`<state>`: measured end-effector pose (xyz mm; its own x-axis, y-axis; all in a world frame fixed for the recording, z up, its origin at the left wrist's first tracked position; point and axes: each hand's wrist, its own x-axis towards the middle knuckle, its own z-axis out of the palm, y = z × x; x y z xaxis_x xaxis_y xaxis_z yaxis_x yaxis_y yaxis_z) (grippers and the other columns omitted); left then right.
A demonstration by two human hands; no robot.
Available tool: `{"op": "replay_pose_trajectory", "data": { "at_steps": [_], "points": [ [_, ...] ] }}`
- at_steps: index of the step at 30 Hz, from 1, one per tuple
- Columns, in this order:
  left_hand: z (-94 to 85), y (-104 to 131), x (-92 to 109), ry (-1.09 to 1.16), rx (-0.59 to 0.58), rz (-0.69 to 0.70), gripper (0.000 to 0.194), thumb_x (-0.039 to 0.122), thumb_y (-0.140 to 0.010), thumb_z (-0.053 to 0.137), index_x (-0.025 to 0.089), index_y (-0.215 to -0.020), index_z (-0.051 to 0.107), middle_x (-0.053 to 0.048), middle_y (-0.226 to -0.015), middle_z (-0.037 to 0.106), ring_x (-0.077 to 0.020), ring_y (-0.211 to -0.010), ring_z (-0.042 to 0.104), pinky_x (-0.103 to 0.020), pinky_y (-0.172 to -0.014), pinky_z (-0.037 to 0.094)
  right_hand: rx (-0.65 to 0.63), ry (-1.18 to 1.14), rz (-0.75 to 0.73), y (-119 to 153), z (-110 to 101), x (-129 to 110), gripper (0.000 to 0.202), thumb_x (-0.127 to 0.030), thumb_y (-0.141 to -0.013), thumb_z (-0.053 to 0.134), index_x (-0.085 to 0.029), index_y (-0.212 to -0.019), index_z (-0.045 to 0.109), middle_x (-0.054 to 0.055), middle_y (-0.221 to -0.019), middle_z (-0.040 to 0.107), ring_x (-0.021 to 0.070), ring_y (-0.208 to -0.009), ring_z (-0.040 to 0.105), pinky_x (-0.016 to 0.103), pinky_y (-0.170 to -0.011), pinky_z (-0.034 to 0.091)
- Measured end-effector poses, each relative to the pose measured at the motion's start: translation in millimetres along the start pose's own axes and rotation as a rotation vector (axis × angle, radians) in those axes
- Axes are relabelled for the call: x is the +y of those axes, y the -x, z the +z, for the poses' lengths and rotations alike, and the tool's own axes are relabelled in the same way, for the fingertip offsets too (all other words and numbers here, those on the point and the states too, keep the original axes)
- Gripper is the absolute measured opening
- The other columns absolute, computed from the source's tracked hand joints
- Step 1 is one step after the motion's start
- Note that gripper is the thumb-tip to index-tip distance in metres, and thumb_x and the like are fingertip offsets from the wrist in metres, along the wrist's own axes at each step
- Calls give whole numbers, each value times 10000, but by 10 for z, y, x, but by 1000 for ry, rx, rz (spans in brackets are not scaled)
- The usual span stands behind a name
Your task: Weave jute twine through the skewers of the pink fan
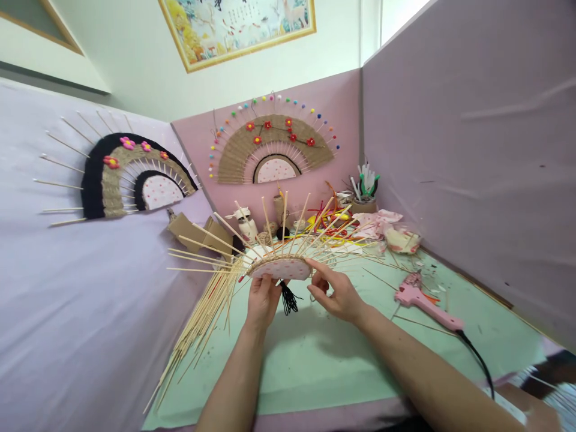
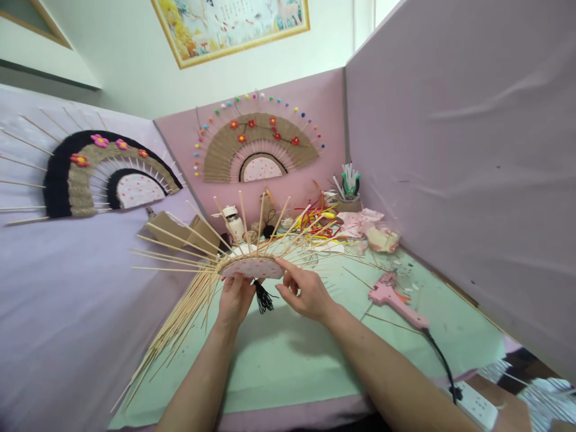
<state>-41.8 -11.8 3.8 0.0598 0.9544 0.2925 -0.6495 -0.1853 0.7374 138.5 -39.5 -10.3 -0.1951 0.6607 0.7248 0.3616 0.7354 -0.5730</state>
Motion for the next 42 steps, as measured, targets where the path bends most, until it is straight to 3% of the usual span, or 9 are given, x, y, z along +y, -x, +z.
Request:
{"op": "replay_pose_trajectory", "data": {
  "at_steps": [9, 15, 19, 24, 27, 29, 33, 36, 42],
  "points": [
    [-41, -1, -12, 0, -37, -35, 278, 302, -683, 697, 240, -939, 607, -49, -1025, 649, -206, -1011, 577, -476, -925, 400, 6, -122, 57, -26, -12, -32, 404, -280, -847, 462, -206, -1238, 394, -32, -630, 524, 98, -544, 448, 223, -546, 401],
    [-14, 34, -40, -69, -98, -167, 355, 185, -644, 726, 172, -981, 616, -90, -1038, 649, -235, -1021, 574, -484, -954, 375, -49, -111, 72, -38, -22, -61, 468, -292, -844, 474, -199, -1289, 363, -21, -659, 541, 98, -560, 457, 222, -547, 400],
    [-47, 10, -59, -6, -54, -152, 332, 175, -650, 719, 173, -964, 614, -75, -1020, 653, -218, -1019, 571, -491, -978, 351, 18, -132, 35, -16, -7, -49, 406, -275, -845, 468, -207, -1240, 409, -23, -646, 536, 98, -559, 457, 229, -559, 411],
    [-121, -37, -28, 59, 14, -109, 348, 191, -654, 719, 211, -982, 603, -53, -1002, 659, -207, -1033, 563, -479, -991, 343, 124, -102, 75, -15, -22, -47, 177, -323, -837, 476, -200, -943, 545, -15, -595, 526, 102, -520, 448, 233, -512, 393],
    [-153, -53, 16, 99, 23, -72, 350, 196, -656, 720, 218, -987, 606, -43, -1003, 662, -189, -1036, 562, -437, -1003, 347, 43, -24, 117, -41, -29, -49, 219, -358, -849, 464, -190, -747, 563, 6, -601, 547, 106, -528, 458, 240, -523, 384],
    [-164, -60, 51, 127, 36, -47, 340, 203, -661, 718, 221, -983, 609, -40, -1028, 656, -183, -1045, 557, -418, -1001, 359, -20, 34, 153, -60, -17, -30, 263, -380, -856, 456, -189, -713, 567, 16, -619, 563, 118, -558, 479, 253, -563, 398],
    [-166, -68, 107, 149, 77, -20, 379, 221, -651, 727, 221, -1009, 602, -42, -1092, 631, -187, -1099, 524, -396, -993, 380, 0, 115, 182, -81, 31, 62, 249, -411, -827, 504, -184, -867, 600, 73, -850, 627, 196, -832, 557, 337, -775, 433],
    [-166, -68, 117, 159, 93, -23, 403, 223, -633, 741, 220, -1011, 601, -42, -1094, 629, -191, -1115, 511, -391, -996, 377, 24, 122, 218, -86, 55, 124, 354, -434, -794, 542, -185, -1042, 580, 108, -1075, 600, 247, -1053, 511, 419, -917, 384],
    [-175, -63, 86, 180, 93, -29, 374, 205, -626, 745, 199, -977, 618, -47, -1067, 640, -185, -1090, 526, -378, -1009, 356, -139, -34, 291, -80, 75, 65, 487, -444, -785, 544, -211, -1207, 484, 101, -1212, 553, 243, -1136, 483, 431, -951, 365]
  ]
}}
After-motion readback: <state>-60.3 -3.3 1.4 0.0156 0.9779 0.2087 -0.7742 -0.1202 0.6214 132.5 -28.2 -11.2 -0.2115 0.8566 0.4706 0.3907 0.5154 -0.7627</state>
